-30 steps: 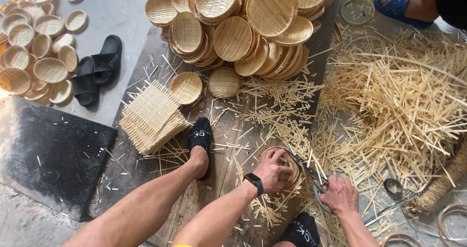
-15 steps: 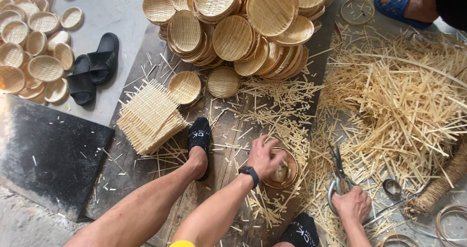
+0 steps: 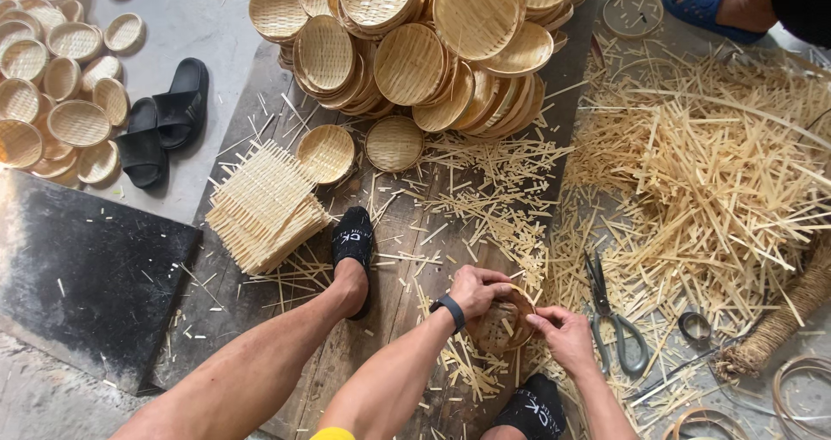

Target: The person sits on the floor weaving thin bamboo strips into flat woven panels and fitting them into round bamboo rims to form basket lids. They use scissors to trim excess bamboo material from the edges and place finished woven lids onto a growing pile of completed pieces.

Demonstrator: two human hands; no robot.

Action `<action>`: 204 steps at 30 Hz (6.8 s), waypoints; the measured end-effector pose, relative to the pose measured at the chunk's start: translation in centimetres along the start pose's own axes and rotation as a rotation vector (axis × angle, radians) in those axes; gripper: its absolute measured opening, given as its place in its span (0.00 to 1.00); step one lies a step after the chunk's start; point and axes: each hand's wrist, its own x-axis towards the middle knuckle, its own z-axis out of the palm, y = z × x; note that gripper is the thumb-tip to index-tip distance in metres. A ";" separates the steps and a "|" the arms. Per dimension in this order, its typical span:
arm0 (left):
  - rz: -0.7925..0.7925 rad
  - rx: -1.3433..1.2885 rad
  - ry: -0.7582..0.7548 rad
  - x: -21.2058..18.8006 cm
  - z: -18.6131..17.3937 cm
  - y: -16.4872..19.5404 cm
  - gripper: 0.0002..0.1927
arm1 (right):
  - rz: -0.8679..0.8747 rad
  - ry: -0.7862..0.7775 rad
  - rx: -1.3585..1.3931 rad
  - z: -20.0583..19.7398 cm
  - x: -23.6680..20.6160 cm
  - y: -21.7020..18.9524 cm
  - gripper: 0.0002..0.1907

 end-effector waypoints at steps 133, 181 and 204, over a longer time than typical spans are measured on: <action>1.072 0.762 0.080 -11.2 -10.1 5.1 0.09 | -0.080 -0.207 0.935 3.1 -6.5 -4.6 0.24; -0.192 -0.167 0.236 -9.2 -5.4 -5.3 0.32 | 0.223 1.022 -0.167 -13.4 -18.1 18.0 0.18; 0.394 -0.812 -0.261 -26.7 1.7 12.9 0.14 | -1.181 0.430 -1.017 -8.8 -32.2 -26.3 0.21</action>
